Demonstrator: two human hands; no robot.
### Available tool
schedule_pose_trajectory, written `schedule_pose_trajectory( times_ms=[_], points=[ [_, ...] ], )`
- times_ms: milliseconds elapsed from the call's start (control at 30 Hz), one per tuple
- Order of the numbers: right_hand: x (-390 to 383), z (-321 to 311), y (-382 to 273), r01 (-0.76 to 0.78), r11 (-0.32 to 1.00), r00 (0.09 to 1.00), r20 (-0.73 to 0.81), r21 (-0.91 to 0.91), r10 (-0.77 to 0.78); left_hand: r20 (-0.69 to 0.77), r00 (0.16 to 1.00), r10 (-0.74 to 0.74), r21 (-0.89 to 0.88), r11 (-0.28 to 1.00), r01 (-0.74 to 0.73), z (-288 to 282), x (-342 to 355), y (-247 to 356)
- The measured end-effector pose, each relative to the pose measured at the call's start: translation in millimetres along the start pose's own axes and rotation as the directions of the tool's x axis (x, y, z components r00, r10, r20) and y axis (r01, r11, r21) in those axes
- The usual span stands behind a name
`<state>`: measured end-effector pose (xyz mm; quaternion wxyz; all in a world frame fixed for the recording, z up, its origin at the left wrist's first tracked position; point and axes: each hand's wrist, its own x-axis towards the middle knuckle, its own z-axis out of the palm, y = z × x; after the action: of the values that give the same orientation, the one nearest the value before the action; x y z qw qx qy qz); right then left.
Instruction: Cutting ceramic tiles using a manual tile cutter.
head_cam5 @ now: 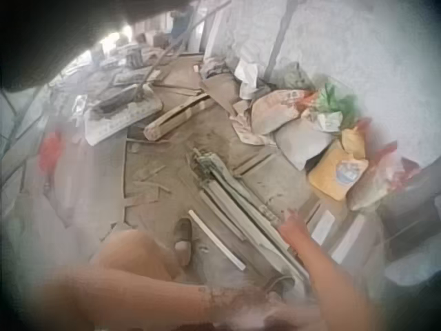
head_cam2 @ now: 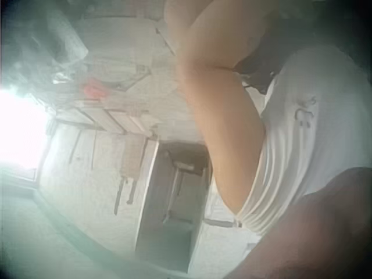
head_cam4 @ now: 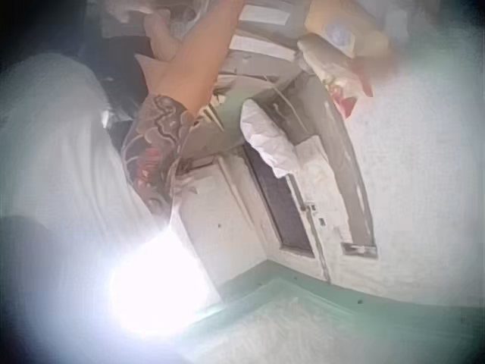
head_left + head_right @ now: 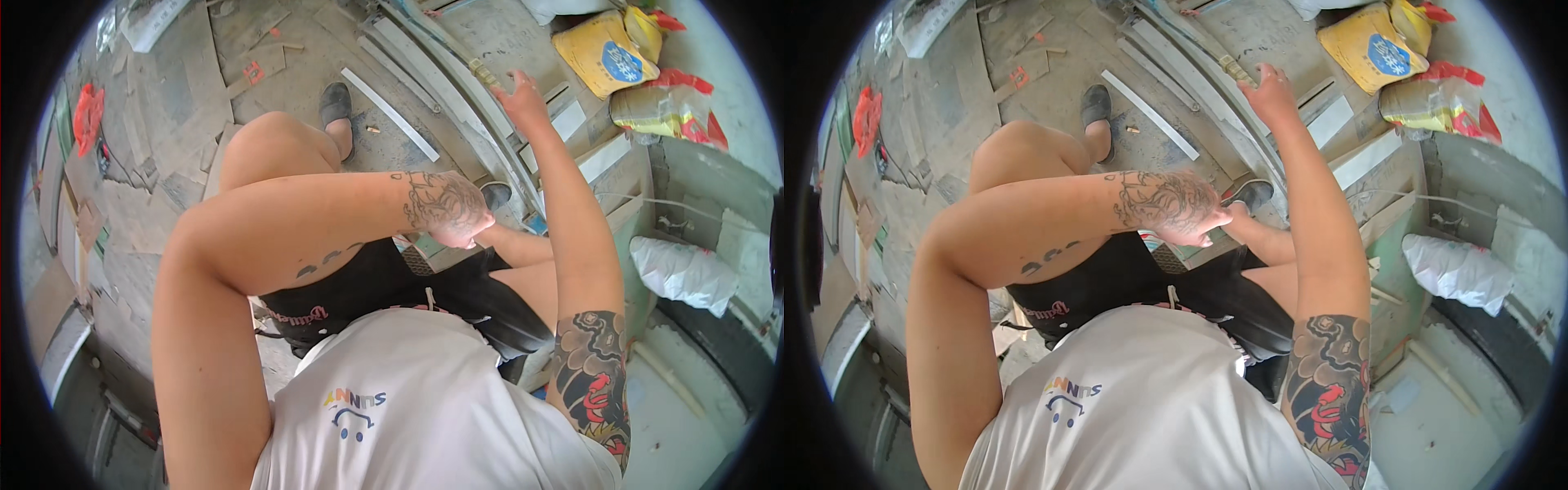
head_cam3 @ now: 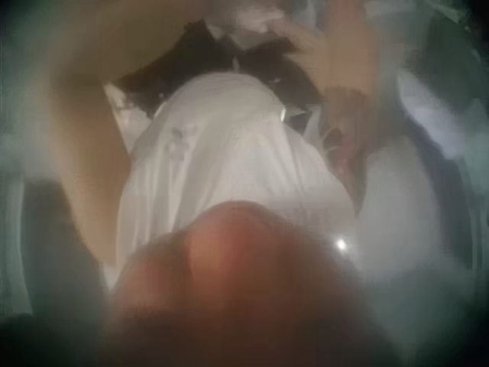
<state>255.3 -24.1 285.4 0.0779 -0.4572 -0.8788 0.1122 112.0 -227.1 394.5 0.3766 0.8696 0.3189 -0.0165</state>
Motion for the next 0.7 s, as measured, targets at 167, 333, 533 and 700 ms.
schedule_pose_trajectory(
  times_ms=[167, 333, 533, 700],
  points=[
    [36, 36, -29, -0.001, 0.999, 0.963, 0.269, -0.05, 0.015, 0.114, 0.759, -0.641, 0.205, 0.762, 0.614, 130, 93, -31],
    [49, 55, 0, -0.052, 0.988, 0.906, 0.41, -0.148, 0.109, -0.103, 0.769, -0.63, 0.37, 0.694, 0.618, 207, 146, -23],
    [78, -7, -10, 0.076, 0.995, 0.862, 0.506, -0.062, -0.034, 0.074, 0.957, -0.281, 0.071, 0.958, 0.276, 47, 20, -14],
    [98, -64, -61, 0.023, 0.989, 0.782, 0.619, -0.143, 0.071, 0.134, 0.945, -0.297, 0.064, 0.955, 0.291, 53, 25, -27]
  ],
)
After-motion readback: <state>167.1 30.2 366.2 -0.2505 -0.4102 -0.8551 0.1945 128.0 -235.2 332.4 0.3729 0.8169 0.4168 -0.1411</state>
